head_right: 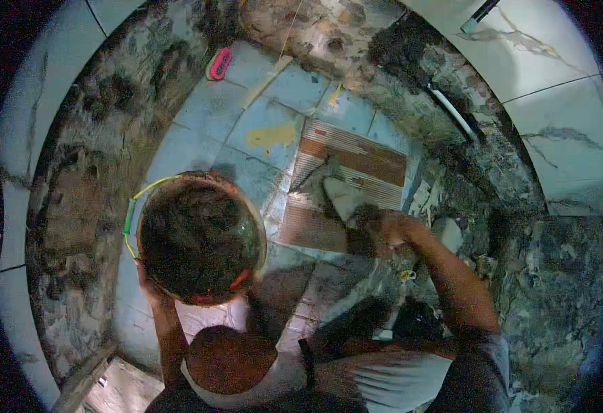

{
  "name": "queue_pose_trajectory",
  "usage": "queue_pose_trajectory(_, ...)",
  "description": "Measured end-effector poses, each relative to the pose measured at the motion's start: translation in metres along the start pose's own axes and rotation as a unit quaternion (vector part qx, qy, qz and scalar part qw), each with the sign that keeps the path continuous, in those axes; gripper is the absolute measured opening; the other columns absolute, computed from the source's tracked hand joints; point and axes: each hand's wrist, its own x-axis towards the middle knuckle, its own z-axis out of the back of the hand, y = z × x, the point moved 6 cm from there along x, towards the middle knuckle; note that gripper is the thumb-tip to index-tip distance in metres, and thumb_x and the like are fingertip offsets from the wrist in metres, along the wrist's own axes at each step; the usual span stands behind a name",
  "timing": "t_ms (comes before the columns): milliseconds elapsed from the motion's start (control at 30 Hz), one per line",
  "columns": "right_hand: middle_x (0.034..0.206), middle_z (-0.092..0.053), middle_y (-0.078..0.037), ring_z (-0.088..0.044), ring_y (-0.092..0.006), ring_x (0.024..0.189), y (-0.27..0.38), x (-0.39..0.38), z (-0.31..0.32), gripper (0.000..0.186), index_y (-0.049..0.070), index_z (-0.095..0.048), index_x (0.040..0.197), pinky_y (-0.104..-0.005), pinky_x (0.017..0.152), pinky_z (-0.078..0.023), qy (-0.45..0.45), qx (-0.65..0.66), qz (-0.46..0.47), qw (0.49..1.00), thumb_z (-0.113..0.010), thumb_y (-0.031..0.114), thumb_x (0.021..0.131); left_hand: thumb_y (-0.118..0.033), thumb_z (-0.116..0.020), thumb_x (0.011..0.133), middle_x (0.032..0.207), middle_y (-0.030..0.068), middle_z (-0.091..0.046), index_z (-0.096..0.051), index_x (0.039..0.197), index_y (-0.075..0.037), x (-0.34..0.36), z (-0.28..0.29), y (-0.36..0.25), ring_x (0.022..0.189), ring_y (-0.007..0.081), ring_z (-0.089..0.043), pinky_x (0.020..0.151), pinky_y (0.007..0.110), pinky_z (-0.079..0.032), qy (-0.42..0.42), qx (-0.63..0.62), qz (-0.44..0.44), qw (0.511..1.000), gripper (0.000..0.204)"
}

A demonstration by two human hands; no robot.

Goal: The person pours water onto a tile from a bowl, carries the tile into a room, and applies mortar from a bucket onto the back of the tile using a trowel.

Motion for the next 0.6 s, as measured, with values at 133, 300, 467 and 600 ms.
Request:
queue_pose_trajectory(133,0.109,-0.056,-0.013,-0.055,-0.0252,0.092,-0.020,0.000,-0.023,0.047,0.008,-0.047,0.120,-0.0307,0.079,-0.045,-0.079,0.319,0.024,0.944,-0.060,0.016,0.076,-0.045,-0.040,0.088,0.127,0.0125,-0.043,-0.039,0.128,-0.007,0.004,-0.020,0.014,0.114,0.0298,-0.042,0.097,0.042,-0.034,0.031,-0.048,0.025,0.998,0.055)
queue_pose_trajectory(300,0.102,-0.058,-0.013,-0.057,-0.0242,0.088,0.042,-0.051,0.013,0.035,0.002,-0.049,0.115,-0.0360,0.080,-0.045,-0.167,-0.117,0.098,0.974,-0.049,0.020,0.085,-0.040,-0.041,0.088,0.126,0.0125,-0.044,-0.038,0.128,-0.004,0.011,0.021,0.020,0.113,0.0285,-0.044,0.096,0.042,-0.034,0.017,-0.061,0.006,0.998,0.053)
queue_pose_trajectory(467,0.089,-0.059,-0.020,-0.059,-0.0356,0.081,0.139,-0.131,0.106,0.040,0.003,-0.046,0.116,-0.0467,0.068,-0.046,-0.127,-0.160,-0.098,0.974,-0.054,0.021,0.081,-0.028,-0.046,0.089,0.113,0.0123,-0.053,-0.046,0.118,0.000,0.007,0.014,0.011,0.101,0.0240,-0.053,0.088,0.036,-0.043,0.018,-0.060,-0.025,0.998,0.040)
queue_pose_trajectory(600,0.078,-0.060,-0.019,-0.060,-0.0365,0.072,0.206,-0.136,0.125,0.041,0.006,-0.045,0.116,-0.0473,0.061,-0.047,-0.212,-0.139,0.041,0.967,-0.055,0.018,0.078,-0.025,-0.048,0.089,0.108,0.0101,-0.056,-0.050,0.113,0.000,0.003,0.002,0.014,0.097,0.0202,-0.055,0.084,0.035,-0.046,-0.020,-0.027,-0.028,0.999,0.035)
